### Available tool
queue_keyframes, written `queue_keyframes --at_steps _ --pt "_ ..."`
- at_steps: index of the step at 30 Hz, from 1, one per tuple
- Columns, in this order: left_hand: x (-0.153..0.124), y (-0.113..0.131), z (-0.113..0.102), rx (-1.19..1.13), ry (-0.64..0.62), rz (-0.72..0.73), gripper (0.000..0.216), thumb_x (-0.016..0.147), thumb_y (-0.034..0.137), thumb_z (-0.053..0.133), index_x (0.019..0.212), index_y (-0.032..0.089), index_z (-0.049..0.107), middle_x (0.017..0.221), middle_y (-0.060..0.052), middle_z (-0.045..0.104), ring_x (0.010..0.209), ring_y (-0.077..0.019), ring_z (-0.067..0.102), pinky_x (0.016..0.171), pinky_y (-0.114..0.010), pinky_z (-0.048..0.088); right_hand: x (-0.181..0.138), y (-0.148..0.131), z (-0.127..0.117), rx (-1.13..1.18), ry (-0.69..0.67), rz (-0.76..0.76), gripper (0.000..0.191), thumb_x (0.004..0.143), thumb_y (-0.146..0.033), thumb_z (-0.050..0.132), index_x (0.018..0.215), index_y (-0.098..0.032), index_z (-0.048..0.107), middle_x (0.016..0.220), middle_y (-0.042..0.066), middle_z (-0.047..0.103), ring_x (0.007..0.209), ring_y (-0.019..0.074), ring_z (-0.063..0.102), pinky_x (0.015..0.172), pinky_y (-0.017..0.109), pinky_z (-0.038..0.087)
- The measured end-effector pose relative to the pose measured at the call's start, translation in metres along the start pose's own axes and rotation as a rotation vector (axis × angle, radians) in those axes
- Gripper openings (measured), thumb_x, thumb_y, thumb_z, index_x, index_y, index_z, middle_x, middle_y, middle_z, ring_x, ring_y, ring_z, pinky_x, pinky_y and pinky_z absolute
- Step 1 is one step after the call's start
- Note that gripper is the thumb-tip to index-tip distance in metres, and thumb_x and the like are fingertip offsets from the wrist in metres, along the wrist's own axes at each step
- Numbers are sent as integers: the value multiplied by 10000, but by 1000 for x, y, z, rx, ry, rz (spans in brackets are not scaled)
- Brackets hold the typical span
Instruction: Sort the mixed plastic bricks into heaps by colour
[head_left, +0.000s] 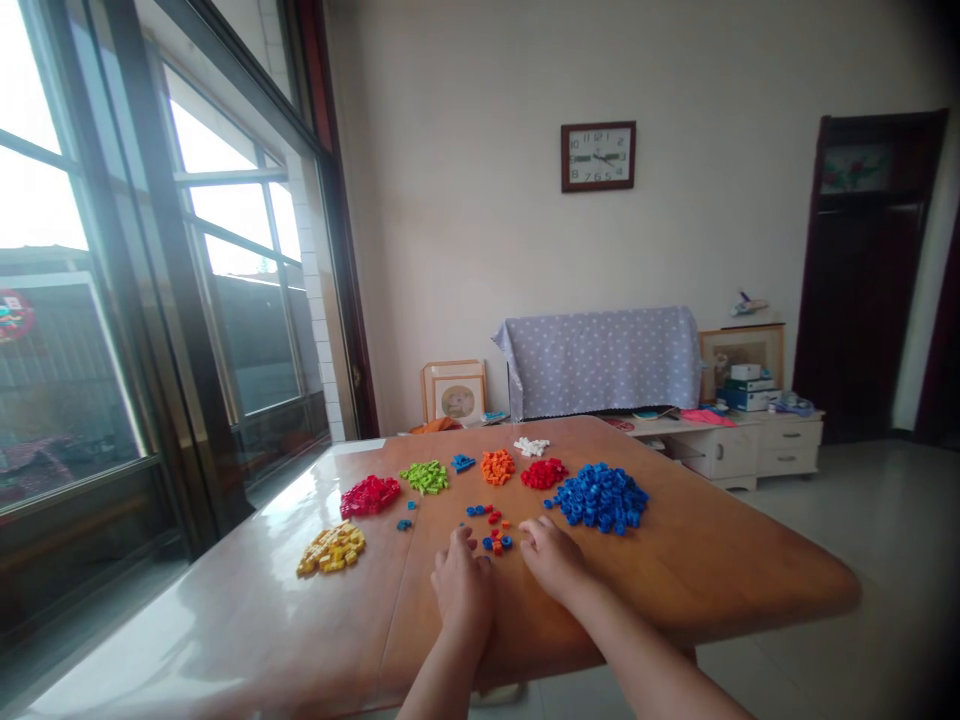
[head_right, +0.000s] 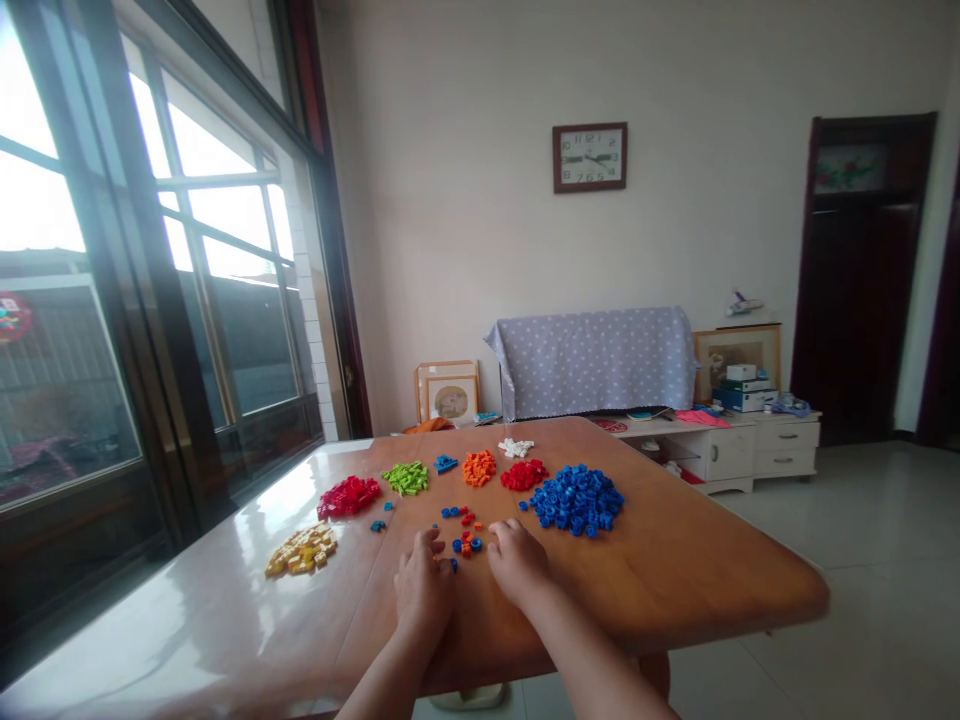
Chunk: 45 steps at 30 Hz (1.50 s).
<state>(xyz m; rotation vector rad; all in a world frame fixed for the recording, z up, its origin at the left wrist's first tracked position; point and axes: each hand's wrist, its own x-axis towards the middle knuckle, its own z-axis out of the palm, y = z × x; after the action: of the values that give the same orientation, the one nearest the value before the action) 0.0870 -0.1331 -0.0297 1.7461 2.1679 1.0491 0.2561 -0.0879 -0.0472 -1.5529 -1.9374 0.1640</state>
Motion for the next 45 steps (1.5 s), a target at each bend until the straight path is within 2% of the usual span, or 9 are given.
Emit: queue_keyframes --at_steps 7,12,16,20,24,31,35,40,45 --pt "-3 8 0 175 -77 86 405 836 215 473 1236 225 539 1188 -83 674 1150 -281 509 871 -372 349 8 -21 5 -101 -76 43 267 861 -380 570 1058 -271 712 1059 62 665 948 206 640 790 289 411" --pt "-3 10 -1 252 -79 161 314 857 211 443 1129 224 600 1164 -92 675 1112 -290 522 856 -386 337 10 -22 6 -101 -46 88 209 849 -392 589 923 -252 725 980 46 670 872 183 639 740 268 396" --pt "-6 11 -1 284 -71 213 293 880 212 423 1095 224 622 1148 -88 674 1099 -283 532 860 -385 337 7 -16 4 -87 -16 98 188 858 -349 571 931 -240 706 965 41 679 890 176 638 742 254 393" --pt "-7 13 2 294 -85 264 302 895 202 410 1106 211 626 1154 -94 660 1103 -265 544 908 -375 340 7 8 -12 -72 79 144 235 909 -358 511 1007 -241 690 1047 49 686 924 168 634 728 241 389" --pt "-5 14 4 262 -138 305 338 892 187 431 1183 206 602 1199 -100 627 1123 -239 541 935 -327 348 13 49 -37 -76 233 312 254 901 -360 520 1068 -272 689 1060 41 699 944 185 640 725 247 401" --pt "-1 11 8 198 -176 356 311 891 170 437 1143 189 619 1152 -108 604 1064 -228 548 899 -292 372 20 109 -63 -82 301 470 384 895 -326 467 1218 -200 632 1160 129 676 1023 255 644 787 319 450" --pt "-1 10 10 200 -167 362 299 894 172 441 1122 195 633 1135 -107 602 1040 -233 545 876 -303 371 19 119 -60 -63 325 504 462 876 -291 454 1312 -190 570 1188 136 664 1038 267 642 812 341 461" --pt "-1 12 7 196 -175 363 273 899 171 441 1085 191 638 1126 -109 599 1034 -232 541 875 -301 369 18 121 -58 100 437 495 474 815 -298 499 1259 -182 620 1099 111 683 995 255 632 834 344 464" --pt "-1 14 5 198 -183 370 255 893 169 451 1065 183 640 1104 -111 599 1045 -231 537 886 -297 370 13 130 -58 365 709 556 547 766 -324 505 1274 -146 599 1065 101 682 957 241 633 879 349 486"
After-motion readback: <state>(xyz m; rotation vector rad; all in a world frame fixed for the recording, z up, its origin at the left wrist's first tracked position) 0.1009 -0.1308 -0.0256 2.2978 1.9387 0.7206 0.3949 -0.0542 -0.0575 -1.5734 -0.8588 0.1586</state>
